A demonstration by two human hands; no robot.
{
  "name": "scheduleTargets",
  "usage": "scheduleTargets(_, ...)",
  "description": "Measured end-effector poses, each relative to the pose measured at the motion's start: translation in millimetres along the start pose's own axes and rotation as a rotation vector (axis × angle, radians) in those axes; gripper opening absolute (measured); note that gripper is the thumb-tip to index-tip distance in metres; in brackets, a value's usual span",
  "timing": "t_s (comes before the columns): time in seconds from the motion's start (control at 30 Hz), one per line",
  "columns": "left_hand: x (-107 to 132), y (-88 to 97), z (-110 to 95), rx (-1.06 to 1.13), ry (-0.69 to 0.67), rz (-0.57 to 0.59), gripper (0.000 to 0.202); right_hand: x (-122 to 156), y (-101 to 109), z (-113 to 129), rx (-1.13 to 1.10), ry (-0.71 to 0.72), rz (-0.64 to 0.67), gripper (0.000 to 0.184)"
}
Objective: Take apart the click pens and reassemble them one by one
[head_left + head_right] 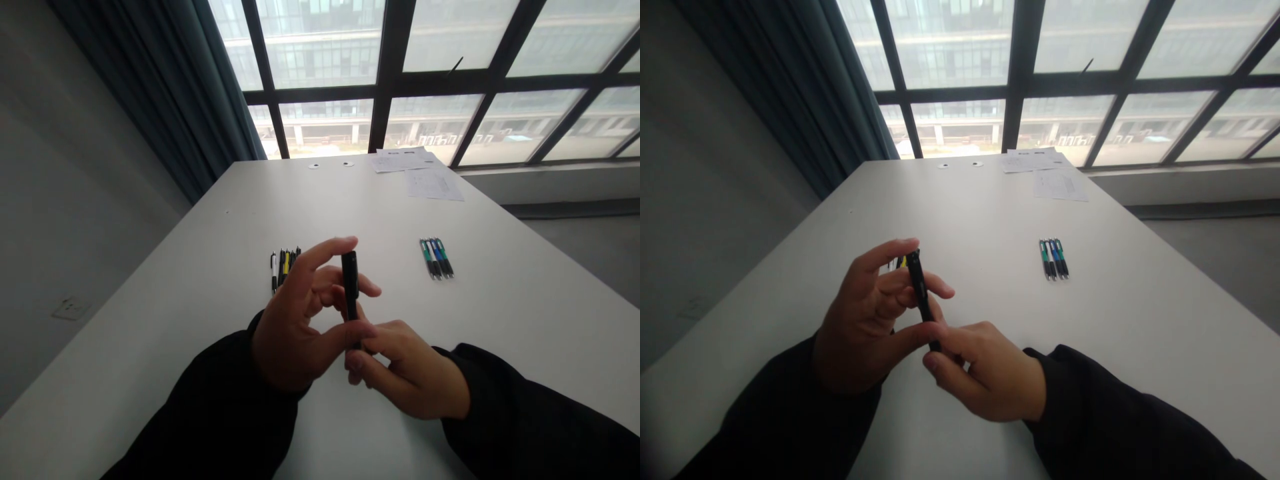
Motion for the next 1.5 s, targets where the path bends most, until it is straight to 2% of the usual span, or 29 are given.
scheduleTargets(0.1,-2,-1.1,5,-0.042,0.031,-0.054,0.083,0,-2,-3,0.15,-0.008,-0.08,0.024)
scheduleTargets(0.27,-8,-8.6,26,-0.128,0.114,-0.133,0.094,-1,-11,-17,0.568,0.013,-0.191,0.027)
scheduleTargets(0.37,-11,-19.4,52,-0.142,0.183,-0.169,0.106,0,-7,-34,0.791,-0.103,-0.231,0.029)
scheduleTargets(0.43,-11,-29.8,72,-0.279,0.238,-0.265,0.117,3,6,-53,0.917,-0.279,-0.232,0.032)
scheduleTargets(0.5,-8,-44.0,92,-0.384,0.276,-0.275,0.104,9,26,-75,1.053,-0.536,-0.218,0.034)
scheduleTargets(0.57,-2,-60.7,109,-0.42,0.299,-0.189,0.083,20,50,-94,1.104,-0.659,-0.25,0.033)
scheduleTargets(0.7,12,-90.6,132,-0.445,0.24,-0.003,0.055,41,91,-118,1.158,-0.809,-0.315,0.034)
scheduleTargets(0.8,19,-103.8,142,-0.452,0.2,0.106,0.043,50,108,-124,1.169,-0.859,-0.333,0.036)
scheduleTargets(0.9,20,-108.6,146,-0.506,0.147,0.161,0.033,52,115,-127,1.173,-0.879,-0.34,0.037)
scheduleTargets(1.27,20,-106.8,147,-0.531,0.045,0.175,0.024,52,120,-134,1.183,-0.886,-0.36,0.042)
scheduleTargets(1.5,24,-109.0,155,-0.518,-0.032,0.126,0.022,51,120,-136,1.182,-0.93,-0.37,0.044)
Point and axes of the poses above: each hand's wrist, its own x-axis away from the middle knuckle, its own y-axis out of the back of the hand, z = x × y, the point moved 1 cm from there along -x, towards the middle knuckle, and after that the axes turned 11 degrees about -x, right-handed, at the moved point
